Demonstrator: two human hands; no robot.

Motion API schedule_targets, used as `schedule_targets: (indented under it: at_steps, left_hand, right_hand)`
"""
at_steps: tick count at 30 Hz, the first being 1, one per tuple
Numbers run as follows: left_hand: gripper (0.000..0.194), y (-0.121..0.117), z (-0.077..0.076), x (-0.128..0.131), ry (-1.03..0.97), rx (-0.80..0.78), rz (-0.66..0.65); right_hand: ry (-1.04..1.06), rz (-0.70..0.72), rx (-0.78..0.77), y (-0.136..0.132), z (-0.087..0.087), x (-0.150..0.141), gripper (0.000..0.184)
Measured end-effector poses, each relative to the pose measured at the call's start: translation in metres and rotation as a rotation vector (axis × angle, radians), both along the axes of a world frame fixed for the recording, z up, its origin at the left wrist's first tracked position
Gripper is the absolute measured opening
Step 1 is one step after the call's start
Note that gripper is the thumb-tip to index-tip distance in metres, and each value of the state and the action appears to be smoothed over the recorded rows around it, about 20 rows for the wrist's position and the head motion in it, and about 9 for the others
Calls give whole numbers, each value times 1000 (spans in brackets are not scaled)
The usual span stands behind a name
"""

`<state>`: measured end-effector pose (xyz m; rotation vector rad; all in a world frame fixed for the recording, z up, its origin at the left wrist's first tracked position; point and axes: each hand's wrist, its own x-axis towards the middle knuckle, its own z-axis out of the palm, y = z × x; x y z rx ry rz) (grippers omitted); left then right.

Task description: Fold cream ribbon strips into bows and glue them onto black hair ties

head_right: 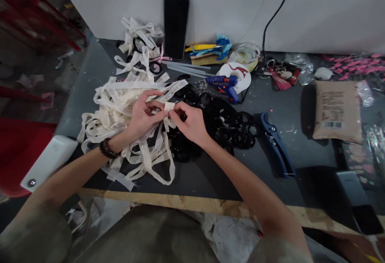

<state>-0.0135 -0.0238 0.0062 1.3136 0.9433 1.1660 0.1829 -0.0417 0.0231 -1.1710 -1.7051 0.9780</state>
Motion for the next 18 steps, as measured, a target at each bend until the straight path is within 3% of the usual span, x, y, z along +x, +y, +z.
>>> schedule_targets:
  at_steps: [10, 18]
  left_hand:
    - [75, 3, -3, 0, -111, 4, -80]
    - [71, 4, -8, 0, -221, -119, -100]
  right_hand:
    - [20, 24, 18, 2, 0, 2, 40]
    - [55, -23, -13, 4, -4, 3, 43]
